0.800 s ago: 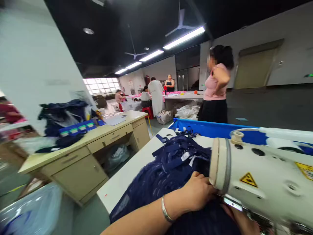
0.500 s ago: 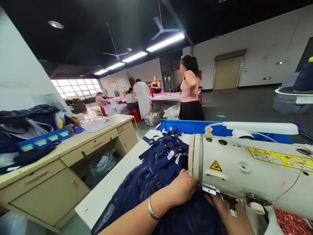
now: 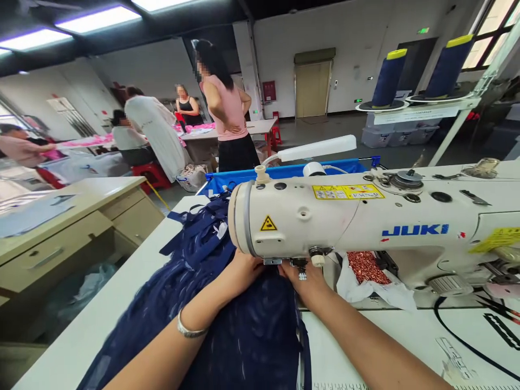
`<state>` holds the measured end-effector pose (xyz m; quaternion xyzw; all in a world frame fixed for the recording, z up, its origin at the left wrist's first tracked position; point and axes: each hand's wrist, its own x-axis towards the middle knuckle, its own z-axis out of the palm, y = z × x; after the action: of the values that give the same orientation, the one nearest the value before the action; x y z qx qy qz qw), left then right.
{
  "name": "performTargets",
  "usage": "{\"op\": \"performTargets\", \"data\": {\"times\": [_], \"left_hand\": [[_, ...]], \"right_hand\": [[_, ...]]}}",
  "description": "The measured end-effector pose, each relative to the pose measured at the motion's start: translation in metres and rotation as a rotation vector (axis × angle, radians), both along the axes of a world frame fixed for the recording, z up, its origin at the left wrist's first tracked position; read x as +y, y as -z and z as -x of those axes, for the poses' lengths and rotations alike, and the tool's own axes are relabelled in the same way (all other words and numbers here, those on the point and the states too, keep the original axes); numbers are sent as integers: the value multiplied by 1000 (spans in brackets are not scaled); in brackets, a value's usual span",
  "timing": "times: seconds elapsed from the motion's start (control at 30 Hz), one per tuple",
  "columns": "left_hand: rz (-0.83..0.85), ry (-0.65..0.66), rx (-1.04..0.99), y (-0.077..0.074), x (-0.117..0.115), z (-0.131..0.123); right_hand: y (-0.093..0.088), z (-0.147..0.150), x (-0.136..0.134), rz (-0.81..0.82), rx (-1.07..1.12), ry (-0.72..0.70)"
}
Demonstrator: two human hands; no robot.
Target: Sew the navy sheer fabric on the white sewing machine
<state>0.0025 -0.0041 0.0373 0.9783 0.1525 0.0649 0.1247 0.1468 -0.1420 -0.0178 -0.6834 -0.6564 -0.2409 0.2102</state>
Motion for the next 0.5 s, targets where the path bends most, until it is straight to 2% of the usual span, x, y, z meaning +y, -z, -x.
{"op": "performTargets", "data": {"times": [0.13, 0.23, 0.3, 0.4, 0.5], "left_hand": [[-82, -179, 20, 0, -8, -7], [-107, -206, 17, -4, -11, -8], [-27, -149, 9, -9, -12, -3], [144, 19, 27, -15, -13, 11], [177, 148, 77, -20, -16, 25]], "right_hand": [[9, -3, -2, 5, 19, 9], [23, -8, 0, 51, 34, 35], [27, -10, 1, 112, 46, 40], [24, -12, 3, 142, 79, 38], [19, -14, 5, 146, 166, 15]]}}
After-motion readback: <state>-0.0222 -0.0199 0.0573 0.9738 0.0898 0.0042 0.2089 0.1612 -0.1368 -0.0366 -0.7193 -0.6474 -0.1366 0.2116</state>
